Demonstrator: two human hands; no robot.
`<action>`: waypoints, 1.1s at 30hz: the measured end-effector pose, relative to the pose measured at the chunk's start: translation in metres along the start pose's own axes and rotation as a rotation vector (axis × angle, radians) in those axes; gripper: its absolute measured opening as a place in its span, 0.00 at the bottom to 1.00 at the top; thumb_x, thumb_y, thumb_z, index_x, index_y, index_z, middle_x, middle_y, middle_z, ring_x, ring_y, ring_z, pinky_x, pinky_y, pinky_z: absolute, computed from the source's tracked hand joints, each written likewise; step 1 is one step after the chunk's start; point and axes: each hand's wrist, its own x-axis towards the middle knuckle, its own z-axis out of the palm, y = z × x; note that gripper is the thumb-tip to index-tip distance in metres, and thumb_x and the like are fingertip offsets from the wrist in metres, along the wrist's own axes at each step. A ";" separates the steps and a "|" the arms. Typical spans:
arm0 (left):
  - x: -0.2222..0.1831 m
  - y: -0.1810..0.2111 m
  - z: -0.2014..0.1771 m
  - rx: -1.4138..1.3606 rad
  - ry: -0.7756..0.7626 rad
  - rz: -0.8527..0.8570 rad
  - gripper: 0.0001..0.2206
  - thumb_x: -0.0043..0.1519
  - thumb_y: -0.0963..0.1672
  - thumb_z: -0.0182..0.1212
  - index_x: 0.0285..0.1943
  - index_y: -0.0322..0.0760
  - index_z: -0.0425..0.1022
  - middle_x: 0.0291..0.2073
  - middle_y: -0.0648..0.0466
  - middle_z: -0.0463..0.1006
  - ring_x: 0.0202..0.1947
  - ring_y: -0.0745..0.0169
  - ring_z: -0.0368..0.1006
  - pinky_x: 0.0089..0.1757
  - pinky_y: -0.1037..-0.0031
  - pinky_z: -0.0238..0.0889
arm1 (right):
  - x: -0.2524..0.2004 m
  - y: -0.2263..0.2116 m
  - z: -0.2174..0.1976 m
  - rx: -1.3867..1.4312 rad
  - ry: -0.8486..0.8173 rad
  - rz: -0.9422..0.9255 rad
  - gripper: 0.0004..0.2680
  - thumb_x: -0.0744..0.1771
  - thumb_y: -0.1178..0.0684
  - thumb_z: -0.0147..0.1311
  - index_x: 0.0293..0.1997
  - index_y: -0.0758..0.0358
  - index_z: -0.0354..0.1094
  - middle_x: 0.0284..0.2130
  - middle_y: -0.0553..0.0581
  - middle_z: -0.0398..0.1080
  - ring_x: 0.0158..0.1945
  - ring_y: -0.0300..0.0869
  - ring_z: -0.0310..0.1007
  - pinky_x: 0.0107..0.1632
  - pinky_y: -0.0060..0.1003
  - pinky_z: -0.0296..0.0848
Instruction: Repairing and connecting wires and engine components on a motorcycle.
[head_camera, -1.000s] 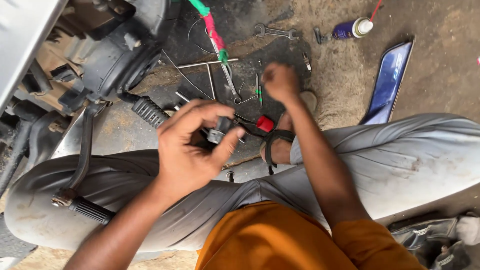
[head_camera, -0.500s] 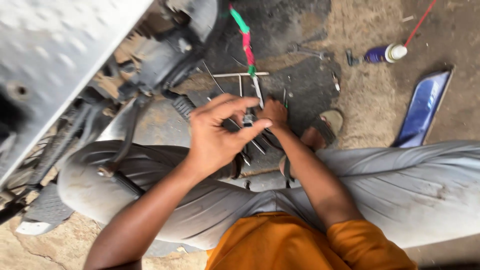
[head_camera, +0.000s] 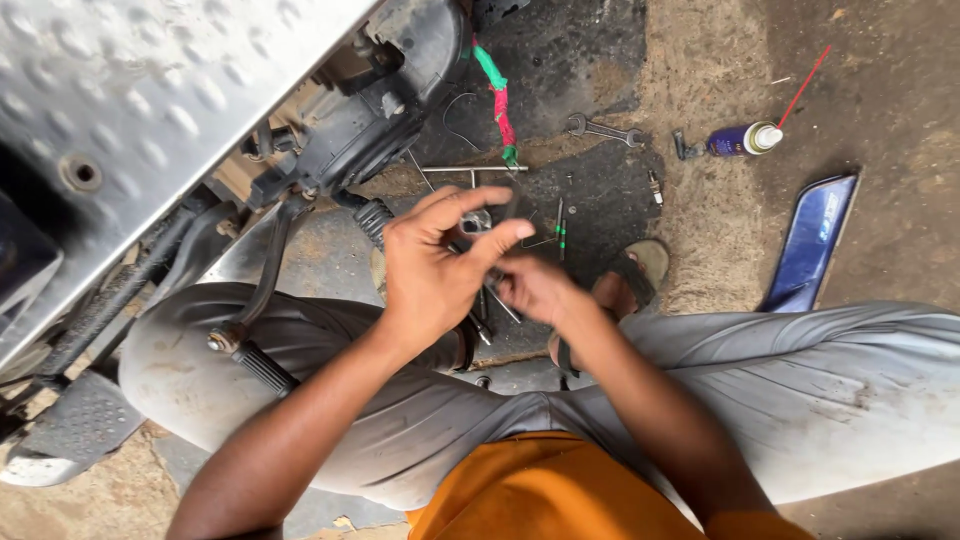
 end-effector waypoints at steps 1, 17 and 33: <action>0.000 0.001 -0.002 -0.008 0.000 -0.005 0.14 0.56 0.44 0.77 0.48 0.37 0.84 0.31 0.55 0.80 0.28 0.73 0.71 0.30 0.78 0.65 | -0.031 0.000 0.027 -0.001 0.009 0.003 0.04 0.72 0.56 0.51 0.46 0.62 0.70 0.31 0.50 0.70 0.28 0.35 0.69 0.32 0.28 0.70; -0.004 0.006 0.003 0.118 -0.149 0.127 0.11 0.62 0.42 0.73 0.52 0.36 0.83 0.25 0.53 0.77 0.21 0.72 0.72 0.27 0.77 0.64 | -0.186 -0.038 0.080 -0.351 0.025 -0.857 0.09 0.73 0.56 0.51 0.55 0.72 0.69 0.29 0.57 0.67 0.28 0.37 0.62 0.33 0.32 0.64; -0.006 -0.002 0.001 0.232 -0.333 0.233 0.15 0.62 0.40 0.65 0.58 0.34 0.77 0.44 0.41 0.83 0.38 0.43 0.81 0.40 0.65 0.76 | -0.232 -0.048 0.109 -0.245 -0.439 -0.800 0.08 0.73 0.60 0.46 0.51 0.54 0.47 0.43 0.76 0.72 0.21 0.39 0.68 0.22 0.25 0.60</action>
